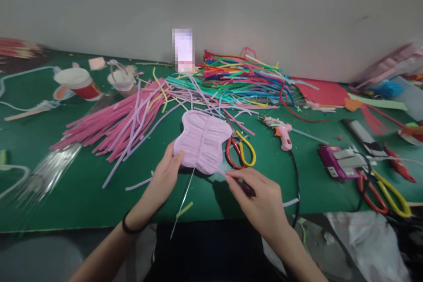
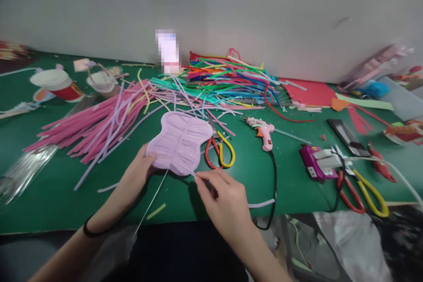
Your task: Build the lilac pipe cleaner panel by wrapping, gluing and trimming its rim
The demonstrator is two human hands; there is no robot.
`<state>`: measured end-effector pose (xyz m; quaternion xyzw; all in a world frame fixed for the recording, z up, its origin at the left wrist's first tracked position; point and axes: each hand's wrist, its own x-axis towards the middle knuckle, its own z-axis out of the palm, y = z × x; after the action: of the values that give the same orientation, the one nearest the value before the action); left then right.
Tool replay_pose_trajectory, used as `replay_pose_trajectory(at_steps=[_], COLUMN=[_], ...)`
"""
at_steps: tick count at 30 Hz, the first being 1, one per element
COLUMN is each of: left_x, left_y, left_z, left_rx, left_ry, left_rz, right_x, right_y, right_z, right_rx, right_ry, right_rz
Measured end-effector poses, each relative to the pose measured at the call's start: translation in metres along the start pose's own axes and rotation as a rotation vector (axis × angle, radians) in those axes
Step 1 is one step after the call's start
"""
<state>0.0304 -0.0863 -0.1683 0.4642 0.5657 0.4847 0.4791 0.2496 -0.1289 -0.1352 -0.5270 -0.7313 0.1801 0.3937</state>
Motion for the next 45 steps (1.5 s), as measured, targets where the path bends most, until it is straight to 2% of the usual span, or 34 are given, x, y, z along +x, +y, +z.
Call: replay_pose_trajectory(at_steps=[3, 6, 10, 13, 23, 40, 45], left_x=[-0.004, -0.010, -0.015, -0.015, -0.017, -0.016, -0.028], left_y=[-0.007, -0.010, -0.014, -0.020, -0.020, -0.023, -0.015], left_z=[-0.015, -0.025, -0.025, -0.019, -0.003, -0.004, -0.004], left_rx=[0.409, 0.622, 0.620, 0.600, 0.610, 0.802, 0.901], left_ry=[0.122, 0.177, 0.017, -0.057, 0.024, 0.003, 0.048], left_rz=[0.187, 0.425, 0.596, 0.625, 0.597, 0.701, 0.796], right_x=[0.002, 0.001, -0.003, -0.006, -0.008, -0.005, -0.006], right_y=[0.002, 0.002, 0.003, 0.002, -0.003, -0.007, -0.008], right_z=[-0.005, -0.007, -0.008, -0.008, 0.005, 0.014, 0.015], right_rx=[-0.068, -0.128, -0.223, -0.278, -0.352, -0.518, -0.537], right_ry=[-0.031, -0.095, -0.144, -0.175, -0.199, -0.168, -0.175], right_rz=[-0.016, -0.023, -0.051, -0.085, -0.123, -0.170, -0.160])
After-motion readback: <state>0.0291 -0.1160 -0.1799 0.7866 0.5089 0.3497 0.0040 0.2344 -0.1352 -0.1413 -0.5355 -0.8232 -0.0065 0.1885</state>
